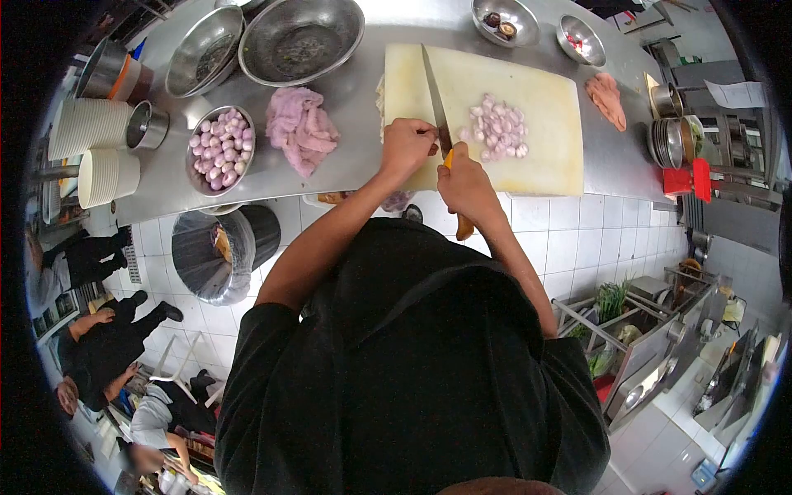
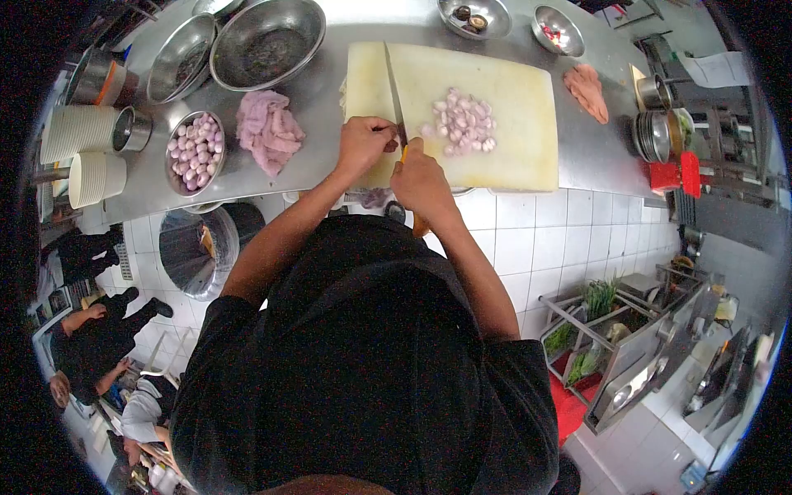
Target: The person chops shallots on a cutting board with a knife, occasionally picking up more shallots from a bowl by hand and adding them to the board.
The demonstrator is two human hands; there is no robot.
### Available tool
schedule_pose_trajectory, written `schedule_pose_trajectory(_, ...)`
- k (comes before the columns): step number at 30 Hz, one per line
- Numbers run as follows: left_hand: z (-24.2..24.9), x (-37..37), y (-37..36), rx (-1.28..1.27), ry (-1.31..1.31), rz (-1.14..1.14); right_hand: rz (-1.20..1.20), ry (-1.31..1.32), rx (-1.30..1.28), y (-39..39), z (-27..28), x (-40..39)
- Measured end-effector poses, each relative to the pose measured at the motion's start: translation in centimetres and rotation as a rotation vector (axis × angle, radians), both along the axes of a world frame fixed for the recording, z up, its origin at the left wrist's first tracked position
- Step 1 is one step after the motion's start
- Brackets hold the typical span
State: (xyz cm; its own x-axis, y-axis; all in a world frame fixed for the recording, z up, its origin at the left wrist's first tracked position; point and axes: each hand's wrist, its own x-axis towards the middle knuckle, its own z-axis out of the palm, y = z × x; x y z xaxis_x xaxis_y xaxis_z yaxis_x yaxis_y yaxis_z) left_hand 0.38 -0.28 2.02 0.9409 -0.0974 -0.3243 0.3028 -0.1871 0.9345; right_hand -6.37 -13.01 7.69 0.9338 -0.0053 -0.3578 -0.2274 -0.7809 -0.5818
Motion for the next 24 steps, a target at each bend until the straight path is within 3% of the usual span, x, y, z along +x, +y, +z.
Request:
schedule_pose_trajectory(11, -0.3, -0.2, -0.1, -0.036, -0.076, 0.028, -0.040, -0.005, 0.036, 0.5, -1.8, 0.9)
schedule_pose_trajectory(16, -0.1, -0.2, -0.8, 0.231, -0.157, -0.052, -0.125, 0.100, 0.138, -1.0, -0.2, 1.3)
schedule_pose_trajectory(17, -0.9, -0.2, -1.1, 0.279, -0.176, -0.056, -0.135, 0.026, 0.120, -1.8, -0.6, 1.3)
schedule_pose_trajectory(20, -3.1, -0.2, -1.6, 0.513, -0.617, -0.060, -0.147, -0.126, 0.063, -4.1, -2.7, 1.4)
schedule_pose_trajectory(24, -1.8, -1.3, 0.6, 0.216, -0.451, 0.040, -0.181, -0.032, 0.195, -3.0, -0.6, 1.2)
